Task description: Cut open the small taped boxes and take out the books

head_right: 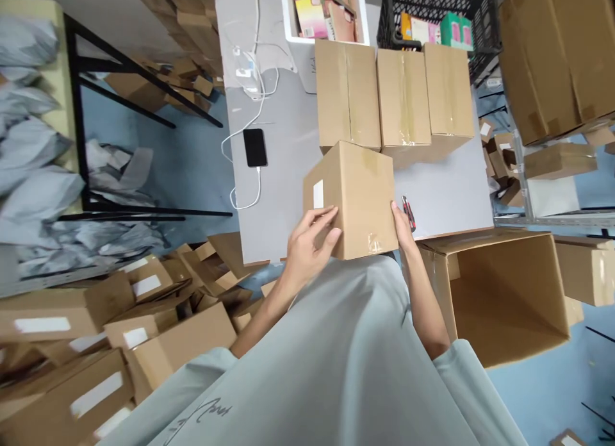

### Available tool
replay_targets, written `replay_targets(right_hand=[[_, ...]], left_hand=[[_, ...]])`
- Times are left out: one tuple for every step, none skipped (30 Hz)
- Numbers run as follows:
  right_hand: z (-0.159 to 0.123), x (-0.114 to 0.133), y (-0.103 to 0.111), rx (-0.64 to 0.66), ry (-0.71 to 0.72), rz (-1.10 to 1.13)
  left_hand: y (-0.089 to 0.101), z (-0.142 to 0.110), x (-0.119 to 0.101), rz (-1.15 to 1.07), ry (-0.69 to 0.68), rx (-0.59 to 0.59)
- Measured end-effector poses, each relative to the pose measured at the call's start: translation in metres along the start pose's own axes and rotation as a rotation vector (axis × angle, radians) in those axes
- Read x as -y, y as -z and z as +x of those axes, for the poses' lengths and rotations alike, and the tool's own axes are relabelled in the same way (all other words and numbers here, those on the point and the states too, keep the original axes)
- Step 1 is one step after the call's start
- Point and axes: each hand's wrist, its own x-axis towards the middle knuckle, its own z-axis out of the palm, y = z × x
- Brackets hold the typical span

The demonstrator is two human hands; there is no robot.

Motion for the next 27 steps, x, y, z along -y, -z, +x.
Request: replay_targets(right_hand=[[0.010,-0.009,-0.002,0.015,-0.003,0.005],[0.021,-0.018,-0.003,0.037,0.002,0.013],[0.032,-0.027,-0.003,0.066,0.006,0.027],[0.043,-0.036,-0.003,0.100,0.003,0.044],[0.053,-0.044,-0.001,0.137,-0.009,0.057],[0.063,-0.053,0.001,0.172,-0.030,0.062],[0.071,-0.060,0.005,0.204,-0.055,0.060],[0.079,-0.067,0.010,0.230,-0.080,0.053],[0.085,-0.072,0.015,0.251,-0.099,0.044],[0.091,-0.077,0.021,0.275,-0.114,0.038],[0.096,-0.081,0.027,0.295,-0.127,0.037],[0.102,-0.083,0.034,0.311,-0.139,0.038],[0.108,-0.085,0.043,0.324,-0.148,0.040],[0.114,-0.085,0.053,0.329,-0.154,0.043],[0.122,-0.085,0.065,0.321,-0.154,0.048],[0.131,-0.084,0.080,0.299,-0.147,0.057],[0.142,-0.081,0.097,0.266,-0.134,0.069],[0.155,-0.078,0.116,0.207,-0.114,0.079],[0.169,-0.073,0.136,0.118,-0.086,0.086],[0.185,-0.067,0.156,0.004,-0.051,0.084],[0.202,-0.060,0.176,-0.117,-0.014,0.075],[0.219,-0.052,0.193,-0.230,0.023,0.060],[0.236,-0.043,0.208,-0.319,0.054,0.045],[0.252,-0.033,0.220,-0.373,0.076,0.036],[0.267,-0.022,0.228,-0.392,0.090,0.040],[0.280,-0.011,0.232,-0.391,0.100,0.058],[0.290,-0.001,0.233,-0.378,0.110,0.090]], left_hand=[[-0.006,0.001,-0.005,0.049,-0.024,-0.005],[-0.015,0.004,-0.008,0.094,-0.035,-0.005],[-0.027,0.007,-0.007,0.134,-0.033,-0.002],[-0.041,0.010,-0.004,0.164,-0.023,0.008],[-0.056,0.014,0.001,0.181,-0.009,0.022],[-0.071,0.017,0.007,0.186,0.007,0.044],[-0.086,0.020,0.014,0.183,0.026,0.069],[-0.099,0.021,0.021,0.176,0.045,0.098],[-0.112,0.023,0.026,0.171,0.066,0.128],[-0.124,0.023,0.031,0.171,0.092,0.158],[-0.135,0.024,0.034,0.177,0.123,0.190],[-0.146,0.025,0.037,0.186,0.160,0.224],[-0.155,0.027,0.039,0.195,0.198,0.257],[-0.163,0.030,0.042,0.202,0.235,0.281],[-0.168,0.036,0.045,0.204,0.270,0.291],[-0.171,0.043,0.049,0.200,0.302,0.283],[-0.169,0.054,0.054,0.189,0.336,0.252],[-0.164,0.067,0.061,0.178,0.374,0.195],[-0.155,0.084,0.068,0.170,0.418,0.116],[-0.141,0.103,0.077,0.166,0.467,0.010],[-0.126,0.125,0.086,0.184,0.523,-0.123],[-0.108,0.148,0.094,0.218,0.565,-0.253],[-0.091,0.172,0.102,0.242,0.603,-0.357],[-0.075,0.195,0.109,0.232,0.655,-0.399],[-0.061,0.217,0.113,0.194,0.715,-0.369],[-0.052,0.236,0.116,0.169,0.744,-0.319],[-0.046,0.250,0.117,0.148,0.763,-0.251]])
